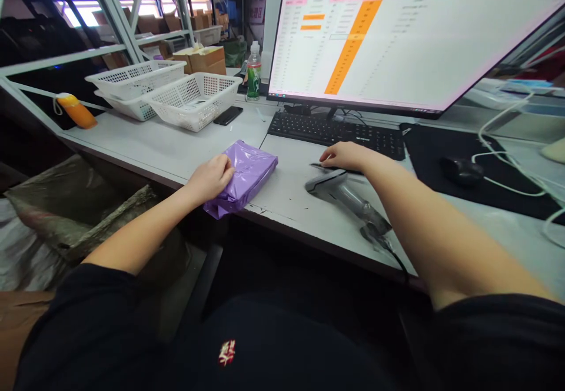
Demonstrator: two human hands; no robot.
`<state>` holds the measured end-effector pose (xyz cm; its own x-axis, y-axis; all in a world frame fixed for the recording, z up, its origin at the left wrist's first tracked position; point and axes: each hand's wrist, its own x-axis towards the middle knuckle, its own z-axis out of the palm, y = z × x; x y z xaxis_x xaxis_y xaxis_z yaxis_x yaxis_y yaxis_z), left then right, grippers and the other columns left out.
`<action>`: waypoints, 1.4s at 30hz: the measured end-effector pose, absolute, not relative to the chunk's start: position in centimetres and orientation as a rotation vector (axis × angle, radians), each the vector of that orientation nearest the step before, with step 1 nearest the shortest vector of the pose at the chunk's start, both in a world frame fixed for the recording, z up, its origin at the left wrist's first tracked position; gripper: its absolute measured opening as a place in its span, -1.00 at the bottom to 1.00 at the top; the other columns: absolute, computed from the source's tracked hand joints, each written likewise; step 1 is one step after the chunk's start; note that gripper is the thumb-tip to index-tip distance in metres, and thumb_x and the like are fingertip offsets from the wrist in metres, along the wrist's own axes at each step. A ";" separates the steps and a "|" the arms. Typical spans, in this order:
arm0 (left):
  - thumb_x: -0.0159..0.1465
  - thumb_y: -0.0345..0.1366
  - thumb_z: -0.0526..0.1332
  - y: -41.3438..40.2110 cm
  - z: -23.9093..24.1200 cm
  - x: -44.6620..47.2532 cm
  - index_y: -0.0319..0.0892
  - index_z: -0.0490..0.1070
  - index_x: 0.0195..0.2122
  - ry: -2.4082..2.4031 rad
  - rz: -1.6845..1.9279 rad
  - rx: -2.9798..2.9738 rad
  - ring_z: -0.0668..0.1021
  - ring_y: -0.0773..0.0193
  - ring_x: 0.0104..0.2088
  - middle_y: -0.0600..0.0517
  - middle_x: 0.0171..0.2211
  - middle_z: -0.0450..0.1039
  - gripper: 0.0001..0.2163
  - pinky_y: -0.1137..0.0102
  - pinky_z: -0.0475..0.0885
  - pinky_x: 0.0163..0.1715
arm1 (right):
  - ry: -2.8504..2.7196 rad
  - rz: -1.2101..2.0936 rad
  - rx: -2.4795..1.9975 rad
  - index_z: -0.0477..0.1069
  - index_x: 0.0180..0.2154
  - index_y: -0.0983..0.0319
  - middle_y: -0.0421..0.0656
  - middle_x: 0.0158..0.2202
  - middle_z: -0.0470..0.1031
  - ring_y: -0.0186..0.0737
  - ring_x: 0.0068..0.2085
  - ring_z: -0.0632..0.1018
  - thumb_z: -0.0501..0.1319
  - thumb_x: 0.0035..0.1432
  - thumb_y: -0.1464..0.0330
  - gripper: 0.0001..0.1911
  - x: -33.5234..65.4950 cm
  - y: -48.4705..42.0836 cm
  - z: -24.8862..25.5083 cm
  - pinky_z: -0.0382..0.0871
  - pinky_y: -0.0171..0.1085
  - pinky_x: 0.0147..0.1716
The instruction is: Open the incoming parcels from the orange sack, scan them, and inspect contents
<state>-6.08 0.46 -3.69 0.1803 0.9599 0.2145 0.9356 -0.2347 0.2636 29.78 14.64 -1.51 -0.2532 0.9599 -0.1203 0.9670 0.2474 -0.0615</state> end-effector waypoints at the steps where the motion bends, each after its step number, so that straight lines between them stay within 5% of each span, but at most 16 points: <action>1: 0.44 -0.14 0.14 0.5 -3.4 -5.9 -0.13 0.32 -0.10 1.905 0.496 2.345 0.58 0.01 -0.11 -0.11 -0.11 0.51 -0.82 0.22 0.43 -0.18 | 2.479 -0.166 1.894 0.67 -0.08 0.23 -0.04 -0.18 0.68 -0.11 -0.22 0.60 0.31 0.21 0.38 -0.75 28.8 13.8 -1.2 0.39 -0.18 -0.20; 4: 0.34 -0.03 0.28 1.0 -2.6 -5.5 -0.13 0.29 0.01 1.924 0.372 2.308 0.60 0.00 -0.13 -0.10 -0.08 0.53 -0.64 0.24 0.42 -0.25 | 2.809 -0.080 1.794 0.63 0.05 0.19 -0.06 -0.10 0.67 -0.11 -0.11 0.60 0.19 0.35 0.33 -0.67 24.5 10.1 0.3 0.37 -0.18 -0.12; 9: 0.42 -0.29 0.13 1.8 -2.2 -4.7 -0.13 0.32 0.05 1.851 0.201 2.428 0.64 0.03 -0.18 -0.06 -0.20 0.59 -0.80 0.28 0.41 -0.28 | 3.100 -0.111 1.032 0.66 0.02 0.13 -0.07 -0.07 0.62 -0.15 -0.08 0.56 0.16 0.36 0.36 -0.66 17.4 5.4 0.7 0.31 -0.24 -0.15; 17: 0.42 -0.42 0.02 1.4 -3.3 -5.0 -0.23 0.28 0.16 1.741 0.475 2.486 0.64 0.04 -0.14 -0.09 -0.20 0.56 -0.69 0.25 0.46 -0.14 | 3.062 -0.174 1.156 0.49 0.25 0.10 -0.05 -0.02 0.61 -0.10 -0.02 0.57 0.07 0.43 0.27 -0.54 14.8 4.5 -2.2 0.32 -0.22 -0.15; 22: 0.40 -0.42 0.03 1.3 -4.0 -5.3 -0.21 0.28 0.16 1.663 0.639 2.510 0.63 0.07 -0.12 -0.07 -0.20 0.53 -0.69 0.27 0.47 -0.11 | 3.025 -0.334 1.423 0.58 0.05 0.17 -0.09 -0.06 0.66 -0.10 -0.09 0.59 0.19 0.33 0.11 -0.59 13.9 4.1 -2.4 0.27 -0.23 -0.25; 31: 0.43 -0.40 0.01 0.3 -4.4 -6.7 -0.18 0.35 0.10 1.524 0.592 2.650 0.59 0.09 -0.02 -0.13 -0.05 0.54 -0.73 0.25 0.48 0.01 | 2.996 -0.449 1.270 0.48 -0.44 0.23 -0.19 -0.41 0.51 -0.29 -0.38 0.38 0.13 0.35 0.26 -0.67 15.2 4.0 -2.1 0.06 -0.27 -0.39; 37: 0.39 -0.38 0.03 -0.2 -4.2 -7.3 -0.12 0.56 -0.14 1.607 0.388 2.789 0.53 0.12 -0.17 -0.08 -0.19 0.46 -0.73 0.28 0.45 -0.20 | 3.219 -0.254 0.823 0.49 -0.40 0.24 -0.09 -0.20 0.52 -0.18 -0.18 0.44 0.31 0.29 0.07 -0.62 16.8 3.1 -2.1 0.14 -0.27 -0.27; 42: 0.37 -0.40 0.06 0.9 -2.9 -8.2 -0.12 0.56 -0.27 1.558 0.124 3.053 0.48 0.06 -0.22 -0.12 -0.26 0.41 -0.74 0.18 0.40 -0.19 | 3.141 -0.025 0.776 0.47 -0.29 0.20 -0.13 -0.32 0.54 -0.22 -0.31 0.46 0.09 0.47 0.13 -0.63 17.3 1.7 -1.6 0.00 -0.26 -0.40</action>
